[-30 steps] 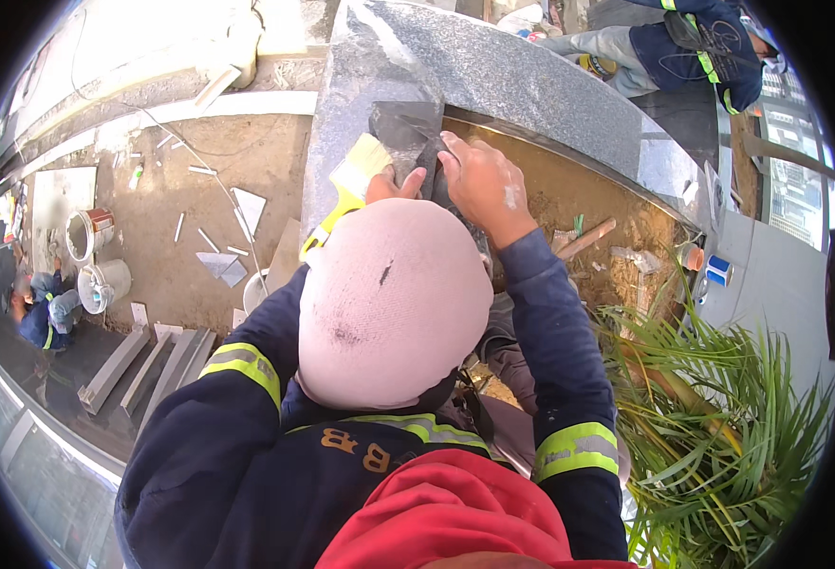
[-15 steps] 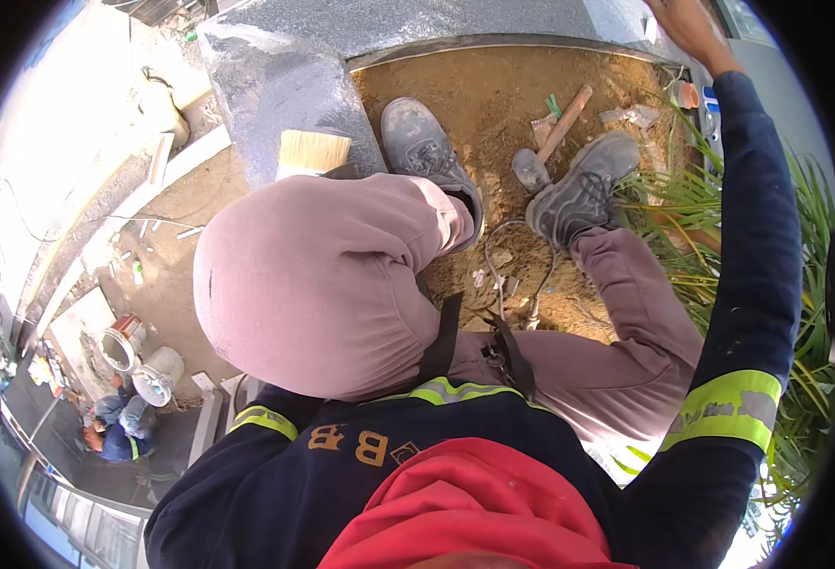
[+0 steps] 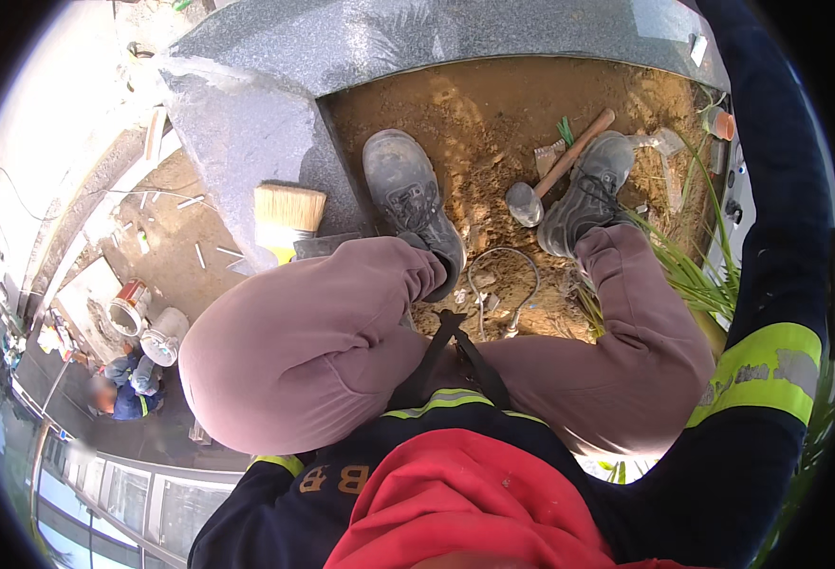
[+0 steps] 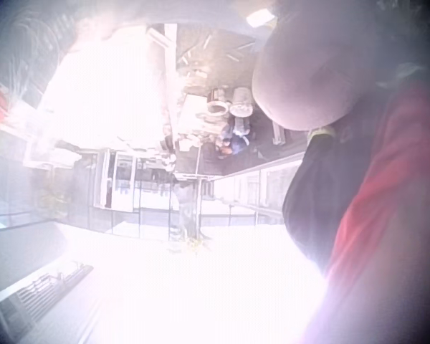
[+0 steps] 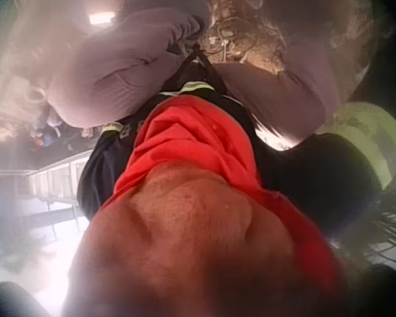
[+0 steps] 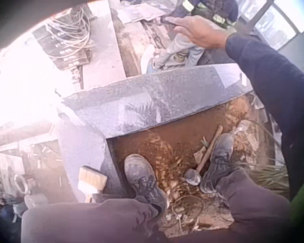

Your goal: The person applies grout to the joints of a curved stone planter using a trowel and a brush. They smooth the grout along the seams and wipe excess material from the stone surface.

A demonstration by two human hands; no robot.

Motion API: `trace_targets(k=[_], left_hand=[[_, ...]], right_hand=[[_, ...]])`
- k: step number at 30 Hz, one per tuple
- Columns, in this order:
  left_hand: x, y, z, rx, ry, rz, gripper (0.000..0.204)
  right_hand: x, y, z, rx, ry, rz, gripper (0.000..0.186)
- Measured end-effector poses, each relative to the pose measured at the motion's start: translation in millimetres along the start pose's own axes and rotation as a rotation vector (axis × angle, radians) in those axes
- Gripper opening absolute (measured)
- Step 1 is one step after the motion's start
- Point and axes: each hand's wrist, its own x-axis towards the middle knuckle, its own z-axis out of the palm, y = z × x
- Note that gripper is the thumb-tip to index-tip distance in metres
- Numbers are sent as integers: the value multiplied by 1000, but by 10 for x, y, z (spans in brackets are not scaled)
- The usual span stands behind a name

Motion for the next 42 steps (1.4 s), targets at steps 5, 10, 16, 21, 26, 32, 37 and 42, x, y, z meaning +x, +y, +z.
trace_targets(k=[5,10,16,21,26,32,37,42], left_hand=[[251,18,471,-57,179,-12,34],[238,-305,396,61,372,-92,36],[80,-510,492,351,589,-168,38],[37,-132,344,756,1007,-152,40],[1431,1944,-666,749,876,496,42],[3335,4396,1778,988,91,828,32],[3949,3267,3888,256,34,440,50],[3812,2814,4328,-487,-71,29,27]], right_hand=[[-452,365,268,193,-142,12,54],[-1189,553,683,217,-226,86,59],[-483,1139,1009,556,64,345,52],[-482,1691,921,163,719,-86,45],[-1033,2194,937,988,742,741,44],[-1445,2498,858,985,708,854,49],[-1866,2428,752,403,554,549,40],[-2070,1795,901,204,16,445,33]])
